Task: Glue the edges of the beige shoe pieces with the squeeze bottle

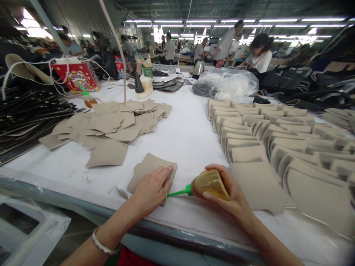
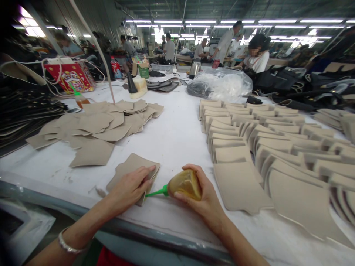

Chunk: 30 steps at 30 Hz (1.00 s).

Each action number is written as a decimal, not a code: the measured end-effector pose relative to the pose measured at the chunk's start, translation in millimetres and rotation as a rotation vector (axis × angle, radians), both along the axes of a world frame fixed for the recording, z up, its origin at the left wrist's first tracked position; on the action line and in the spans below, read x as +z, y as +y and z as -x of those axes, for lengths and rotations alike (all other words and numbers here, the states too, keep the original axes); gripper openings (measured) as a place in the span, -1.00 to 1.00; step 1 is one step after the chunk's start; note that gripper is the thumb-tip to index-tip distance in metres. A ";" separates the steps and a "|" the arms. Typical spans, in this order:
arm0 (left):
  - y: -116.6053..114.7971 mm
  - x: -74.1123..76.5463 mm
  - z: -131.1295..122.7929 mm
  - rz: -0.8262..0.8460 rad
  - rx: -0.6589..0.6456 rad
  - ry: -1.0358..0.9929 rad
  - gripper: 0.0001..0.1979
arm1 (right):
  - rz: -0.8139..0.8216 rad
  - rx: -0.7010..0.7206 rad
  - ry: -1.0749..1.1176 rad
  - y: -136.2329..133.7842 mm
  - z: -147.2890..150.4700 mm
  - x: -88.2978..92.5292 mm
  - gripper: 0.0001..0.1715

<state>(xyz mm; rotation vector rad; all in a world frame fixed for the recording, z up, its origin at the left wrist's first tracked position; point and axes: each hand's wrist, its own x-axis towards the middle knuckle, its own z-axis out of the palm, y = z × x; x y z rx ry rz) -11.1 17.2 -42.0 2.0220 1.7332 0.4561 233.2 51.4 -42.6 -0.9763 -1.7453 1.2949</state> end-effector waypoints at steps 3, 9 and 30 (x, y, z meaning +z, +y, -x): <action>0.1 -1.8 0.7 0.001 0.005 -0.006 -0.61 | -0.051 -0.077 0.006 1.6 0.3 -0.9 -0.39; -2.5 -0.2 0.3 0.007 0.004 -0.012 -0.59 | 0.189 0.066 0.087 -2.0 4.9 0.9 -0.33; 6.6 -2.7 1.1 0.046 -0.018 -0.040 -0.47 | -0.105 -0.202 0.080 33.4 6.9 -1.9 -0.38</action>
